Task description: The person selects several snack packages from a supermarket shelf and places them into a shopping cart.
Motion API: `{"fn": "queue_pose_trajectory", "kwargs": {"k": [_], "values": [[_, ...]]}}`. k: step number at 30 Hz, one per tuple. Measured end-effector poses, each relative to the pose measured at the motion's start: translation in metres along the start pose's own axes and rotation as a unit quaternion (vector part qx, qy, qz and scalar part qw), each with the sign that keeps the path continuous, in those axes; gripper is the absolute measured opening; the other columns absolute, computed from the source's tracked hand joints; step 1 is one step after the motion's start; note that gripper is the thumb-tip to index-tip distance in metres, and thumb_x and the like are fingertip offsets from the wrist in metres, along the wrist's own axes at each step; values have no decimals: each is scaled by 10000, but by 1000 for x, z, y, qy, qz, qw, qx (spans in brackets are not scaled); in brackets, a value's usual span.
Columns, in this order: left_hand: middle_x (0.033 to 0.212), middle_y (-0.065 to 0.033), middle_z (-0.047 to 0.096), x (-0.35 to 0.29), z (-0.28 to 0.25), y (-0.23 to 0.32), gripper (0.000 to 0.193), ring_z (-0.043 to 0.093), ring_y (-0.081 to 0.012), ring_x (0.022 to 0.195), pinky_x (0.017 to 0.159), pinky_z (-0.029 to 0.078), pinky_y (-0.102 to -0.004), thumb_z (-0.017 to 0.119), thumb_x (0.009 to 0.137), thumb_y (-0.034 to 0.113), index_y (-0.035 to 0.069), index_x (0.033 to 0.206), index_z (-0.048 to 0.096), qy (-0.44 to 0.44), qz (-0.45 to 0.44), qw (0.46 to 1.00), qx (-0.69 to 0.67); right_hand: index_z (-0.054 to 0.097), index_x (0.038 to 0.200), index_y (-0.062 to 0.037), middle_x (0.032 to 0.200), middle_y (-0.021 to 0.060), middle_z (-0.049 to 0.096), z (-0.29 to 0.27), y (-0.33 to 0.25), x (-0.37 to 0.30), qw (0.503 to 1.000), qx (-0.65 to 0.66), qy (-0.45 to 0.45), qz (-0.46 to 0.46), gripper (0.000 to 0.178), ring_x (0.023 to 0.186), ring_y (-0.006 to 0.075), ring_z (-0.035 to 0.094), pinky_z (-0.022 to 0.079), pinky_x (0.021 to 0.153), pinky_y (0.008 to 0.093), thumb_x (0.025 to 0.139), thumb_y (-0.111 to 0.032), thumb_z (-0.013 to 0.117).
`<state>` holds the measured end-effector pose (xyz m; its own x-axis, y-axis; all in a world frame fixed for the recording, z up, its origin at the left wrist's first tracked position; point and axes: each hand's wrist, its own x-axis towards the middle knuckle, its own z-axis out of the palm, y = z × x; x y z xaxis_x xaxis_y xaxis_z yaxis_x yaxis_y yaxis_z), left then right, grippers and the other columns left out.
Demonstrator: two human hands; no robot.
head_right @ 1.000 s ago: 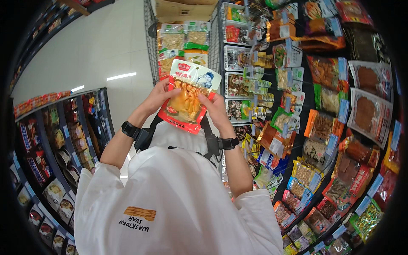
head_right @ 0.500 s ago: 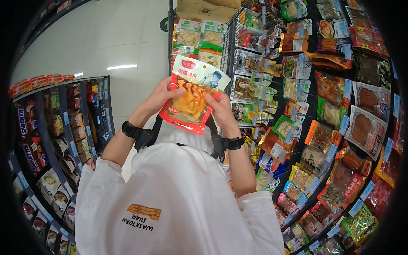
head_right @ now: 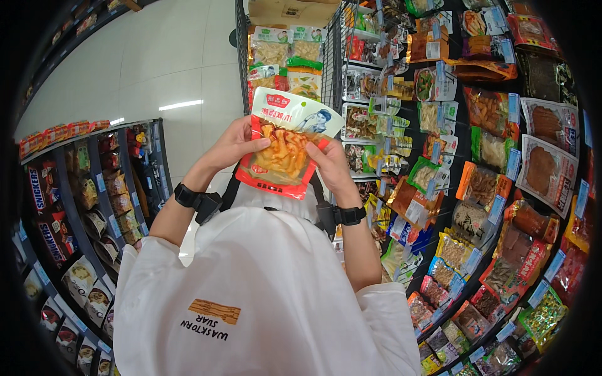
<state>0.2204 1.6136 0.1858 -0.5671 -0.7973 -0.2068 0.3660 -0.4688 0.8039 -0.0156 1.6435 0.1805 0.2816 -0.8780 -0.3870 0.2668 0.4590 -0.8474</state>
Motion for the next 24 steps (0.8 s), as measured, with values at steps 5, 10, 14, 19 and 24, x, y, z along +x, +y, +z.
{"fn": "queue_pose_trajectory", "kwargs": {"k": [5, 10, 14, 19, 24], "values": [[1112, -64, 607, 1, 1, -4, 399, 585, -100, 979, 849, 495, -273, 631, 863, 89, -15, 1216, 475, 3, -3, 1000, 15, 580, 1134, 37, 1069, 79, 641, -4, 0, -5, 999, -33, 29, -6, 285, 955, 123, 594, 464, 851, 268, 906, -135, 582], [1062, -58, 627, 2, 3, 0, 406, 599, -87, 913, 786, 512, -257, 678, 829, 100, -21, 1180, 512, 40, 32, 996, 73, 599, 1092, 44, 989, 63, 659, 1, -10, -13, 982, -167, 77, -49, 279, 868, 94, 595, 469, 780, 245, 886, -142, 623], [1049, -61, 631, 3, 7, 8, 387, 593, -79, 889, 772, 508, -249, 699, 813, 105, -30, 1141, 543, 60, 45, 991, 111, 617, 1049, 48, 940, 54, 662, 17, -28, -16, 970, -208, 90, -86, 267, 817, 80, 585, 470, 736, 233, 872, -149, 648], [1041, -59, 633, 5, 8, 9, 383, 593, -77, 889, 769, 507, -246, 695, 816, 105, -33, 1140, 545, 64, 42, 990, 115, 631, 1021, 47, 903, 46, 664, 16, -34, -18, 962, -241, 92, -86, 243, 789, 78, 583, 473, 711, 233, 873, -146, 646], [1045, -56, 634, 4, 10, 8, 385, 603, -76, 901, 763, 506, -232, 648, 857, 103, -22, 1187, 494, 24, 26, 999, 9, 600, 1083, 46, 985, 60, 656, 12, -32, -17, 984, -152, 64, -65, 288, 867, 93, 589, 471, 780, 243, 897, -173, 617]]}}
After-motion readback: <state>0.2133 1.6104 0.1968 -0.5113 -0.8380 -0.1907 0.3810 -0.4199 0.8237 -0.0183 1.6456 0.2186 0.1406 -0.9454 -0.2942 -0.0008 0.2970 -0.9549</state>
